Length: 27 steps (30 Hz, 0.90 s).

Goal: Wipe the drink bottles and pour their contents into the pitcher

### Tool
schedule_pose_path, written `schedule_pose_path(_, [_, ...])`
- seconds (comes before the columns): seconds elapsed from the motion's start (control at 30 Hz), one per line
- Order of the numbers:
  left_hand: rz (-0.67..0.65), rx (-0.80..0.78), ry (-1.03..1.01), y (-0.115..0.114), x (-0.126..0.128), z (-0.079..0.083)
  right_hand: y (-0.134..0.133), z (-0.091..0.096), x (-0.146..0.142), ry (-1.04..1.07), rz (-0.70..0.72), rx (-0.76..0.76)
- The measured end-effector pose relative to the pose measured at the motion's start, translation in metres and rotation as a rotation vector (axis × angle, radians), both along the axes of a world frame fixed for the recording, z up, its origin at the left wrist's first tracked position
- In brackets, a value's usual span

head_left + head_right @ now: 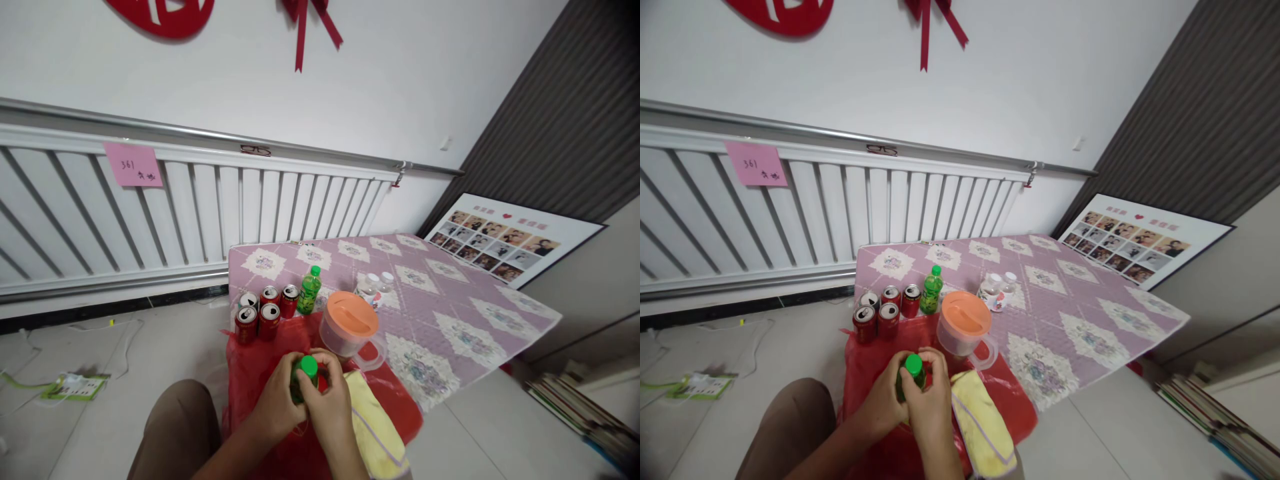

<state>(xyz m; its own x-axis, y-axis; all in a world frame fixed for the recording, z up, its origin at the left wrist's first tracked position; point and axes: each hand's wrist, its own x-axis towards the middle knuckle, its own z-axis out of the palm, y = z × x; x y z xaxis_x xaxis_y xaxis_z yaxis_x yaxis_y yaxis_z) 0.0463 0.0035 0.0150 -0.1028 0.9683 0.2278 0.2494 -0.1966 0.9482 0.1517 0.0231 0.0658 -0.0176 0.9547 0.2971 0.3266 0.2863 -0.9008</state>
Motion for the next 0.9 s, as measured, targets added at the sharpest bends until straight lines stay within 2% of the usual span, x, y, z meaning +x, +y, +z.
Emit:
schedule_pose_path(0.1, [0.008,-0.002,0.003,0.0005,-0.0001,-0.0014,-0.0012,-0.0027,0.0047,-0.038,0.054,0.052])
schedule_pose_path(0.2, [0.005,0.0,-0.003,0.0003,-0.0001,-0.0003,-0.0045,-0.0022,0.005,-0.011,0.08,0.024])
schedule_pose_path(0.4, [-0.005,0.004,-0.005,-0.0009,0.0,0.0016,-0.006,0.0045,-0.0032,0.097,-0.047,-0.076])
schedule_pose_path(0.67, [-0.002,-0.021,-0.019,-0.0005,-0.0002,-0.001,-0.0044,-0.0003,0.0035,0.012,0.03,0.045])
schedule_pose_path(0.9, [-0.014,-0.004,-0.011,-0.0011,-0.0004,0.0007,-0.0073,0.0024,-0.0034,0.116,-0.034,-0.092])
